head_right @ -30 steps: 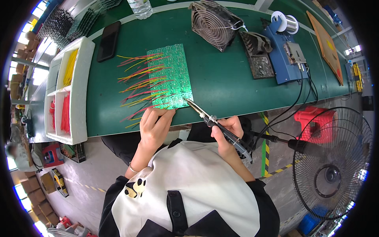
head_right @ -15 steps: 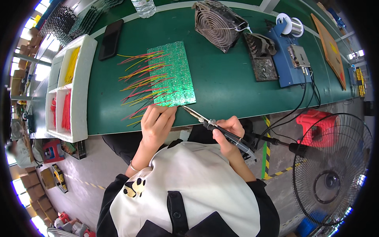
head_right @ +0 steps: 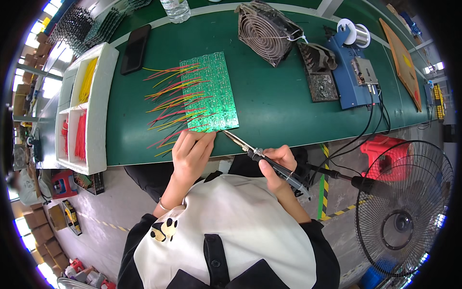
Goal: Soldering wires onto a green printed circuit board (PCB) using a hand-held soldering iron at a factory workstation.
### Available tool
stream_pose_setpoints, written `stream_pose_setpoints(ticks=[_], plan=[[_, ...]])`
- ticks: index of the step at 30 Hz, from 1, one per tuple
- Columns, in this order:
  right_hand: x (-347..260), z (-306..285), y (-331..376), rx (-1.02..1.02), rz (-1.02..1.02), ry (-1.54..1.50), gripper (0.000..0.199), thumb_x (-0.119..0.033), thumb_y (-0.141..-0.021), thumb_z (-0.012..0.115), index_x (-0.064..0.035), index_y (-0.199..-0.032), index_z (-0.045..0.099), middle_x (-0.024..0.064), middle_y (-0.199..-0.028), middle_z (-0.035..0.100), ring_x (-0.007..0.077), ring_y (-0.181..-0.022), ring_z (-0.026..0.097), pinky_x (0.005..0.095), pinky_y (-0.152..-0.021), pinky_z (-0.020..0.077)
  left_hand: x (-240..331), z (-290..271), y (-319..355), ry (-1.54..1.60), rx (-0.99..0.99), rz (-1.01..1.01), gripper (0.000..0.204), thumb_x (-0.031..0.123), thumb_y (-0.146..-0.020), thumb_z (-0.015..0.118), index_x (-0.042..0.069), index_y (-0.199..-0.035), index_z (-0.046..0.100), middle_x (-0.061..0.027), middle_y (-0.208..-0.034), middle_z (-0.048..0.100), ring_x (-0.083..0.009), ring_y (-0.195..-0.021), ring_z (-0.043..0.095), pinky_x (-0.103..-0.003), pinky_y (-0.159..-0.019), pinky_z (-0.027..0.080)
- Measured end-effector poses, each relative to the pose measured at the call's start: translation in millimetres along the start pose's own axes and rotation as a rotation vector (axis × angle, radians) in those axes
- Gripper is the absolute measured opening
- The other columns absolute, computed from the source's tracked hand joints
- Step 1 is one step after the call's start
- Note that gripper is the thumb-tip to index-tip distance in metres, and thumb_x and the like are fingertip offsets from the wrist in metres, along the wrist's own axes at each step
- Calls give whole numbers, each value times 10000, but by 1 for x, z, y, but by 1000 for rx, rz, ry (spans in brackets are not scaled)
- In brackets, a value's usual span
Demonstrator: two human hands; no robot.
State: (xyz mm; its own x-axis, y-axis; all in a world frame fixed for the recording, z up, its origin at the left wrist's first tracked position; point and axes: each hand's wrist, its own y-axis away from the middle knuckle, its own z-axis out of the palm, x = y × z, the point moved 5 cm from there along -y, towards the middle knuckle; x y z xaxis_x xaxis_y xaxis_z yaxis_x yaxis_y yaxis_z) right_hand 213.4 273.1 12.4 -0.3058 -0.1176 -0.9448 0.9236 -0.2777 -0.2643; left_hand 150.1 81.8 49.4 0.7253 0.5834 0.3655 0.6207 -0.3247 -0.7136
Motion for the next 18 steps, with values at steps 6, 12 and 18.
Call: stream_pose_setpoints(ticks=[6,12,18], plan=[[-1,1,0,-4,0,12,205,-80,-774,598,-37,-811,401,68,-631,487,86,-495,420,211,-456,350,0,0,-1,9,-12,-12,279,-64,-589,692,13,-852,639,-29,-732,506,-176,-625,507,-285,-525,436],[-1,1,0,5,9,36,208,-82,-772,601,-39,-810,402,62,-623,486,85,-499,422,212,-471,351,1,-1,-2,7,-14,-39,262,-63,-590,720,19,-831,657,-35,-722,541,-186,-614,517,-291,-526,436],[-3,1,1,-29,42,-1,198,-52,-777,607,-34,-817,414,51,-652,489,84,-567,418,230,-552,359,1,-1,-2,-23,-22,-5,284,-55,-583,684,18,-853,634,-22,-723,507,-172,-628,504,-283,-527,437]])
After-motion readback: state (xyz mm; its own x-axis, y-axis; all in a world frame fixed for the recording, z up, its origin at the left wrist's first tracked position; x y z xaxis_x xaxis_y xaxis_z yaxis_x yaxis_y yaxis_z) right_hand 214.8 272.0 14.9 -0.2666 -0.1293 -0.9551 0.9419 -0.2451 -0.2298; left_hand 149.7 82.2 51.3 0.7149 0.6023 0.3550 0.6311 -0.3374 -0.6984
